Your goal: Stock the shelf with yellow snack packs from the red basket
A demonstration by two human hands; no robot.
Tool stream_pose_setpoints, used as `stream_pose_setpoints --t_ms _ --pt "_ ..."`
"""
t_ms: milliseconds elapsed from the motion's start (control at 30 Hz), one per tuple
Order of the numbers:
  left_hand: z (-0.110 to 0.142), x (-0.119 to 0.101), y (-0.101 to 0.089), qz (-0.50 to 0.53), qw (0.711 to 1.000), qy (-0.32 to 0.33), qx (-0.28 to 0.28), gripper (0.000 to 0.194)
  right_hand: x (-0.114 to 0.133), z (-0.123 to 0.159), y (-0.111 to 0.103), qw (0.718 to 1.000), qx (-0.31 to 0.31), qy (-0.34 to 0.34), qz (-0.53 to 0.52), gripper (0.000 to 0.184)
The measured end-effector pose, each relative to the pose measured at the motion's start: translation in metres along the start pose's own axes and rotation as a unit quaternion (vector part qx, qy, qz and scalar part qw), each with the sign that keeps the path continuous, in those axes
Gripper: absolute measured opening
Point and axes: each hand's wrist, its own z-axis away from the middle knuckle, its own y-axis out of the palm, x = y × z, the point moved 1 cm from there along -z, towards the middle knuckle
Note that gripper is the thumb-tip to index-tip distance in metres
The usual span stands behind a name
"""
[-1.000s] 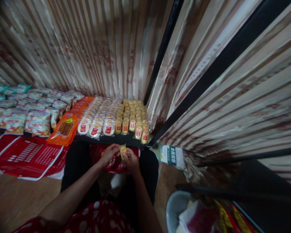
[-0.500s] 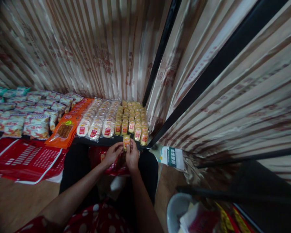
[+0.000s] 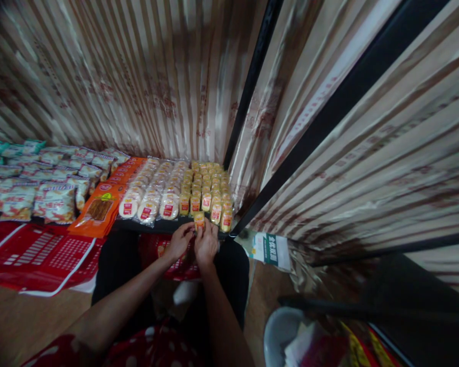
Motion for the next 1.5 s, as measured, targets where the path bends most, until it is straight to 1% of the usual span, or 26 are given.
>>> stream_pose_setpoints --t_ms 133,400,500,700,867,1000,1100,1200,1400,1500 --pt "-0.006 -0.003 0.004 -0.018 1.0 0.01 -0.009 0.038 0.0 -0.001 0.002 1.0 -0.003 0.016 -0.02 0.046" --pt "-0.018 -0.001 0.011 0.008 1.0 0.009 -0.008 0.045 -0.003 -0.002 0.011 0.995 -0.015 -0.006 -0.095 0.053" --pt "-0.021 -0.002 0.013 0.001 1.0 0.007 -0.012 0.045 -0.005 -0.002 0.015 0.992 -0.015 -0.015 -0.126 0.052" --pt "-0.026 -0.006 0.016 -0.018 1.0 0.0 -0.024 0.043 -0.01 -0.005 0.022 0.985 -0.006 -0.034 -0.172 0.057" --pt "-0.032 -0.008 0.018 -0.043 0.999 0.005 -0.018 0.043 -0.015 -0.006 0.028 0.985 -0.004 -0.037 -0.166 0.056" --pt "-0.033 -0.011 0.019 -0.057 0.998 0.017 -0.011 0.045 -0.019 -0.007 0.034 0.989 -0.021 -0.047 -0.136 0.055" --pt "-0.032 -0.013 0.019 -0.049 0.999 0.021 -0.011 0.045 -0.02 -0.007 0.037 0.991 -0.025 -0.046 -0.12 0.054" --pt "-0.03 -0.014 0.019 -0.052 0.998 0.031 -0.014 0.042 -0.02 -0.007 0.038 0.992 -0.025 -0.041 -0.117 0.053" --pt "-0.029 -0.016 0.021 -0.092 0.994 0.052 -0.018 0.041 -0.018 -0.006 0.035 0.992 0.001 -0.048 -0.121 0.052" --pt "-0.029 -0.014 0.022 -0.109 0.992 0.06 -0.015 0.041 -0.017 -0.006 0.034 0.991 0.001 -0.048 -0.123 0.05"
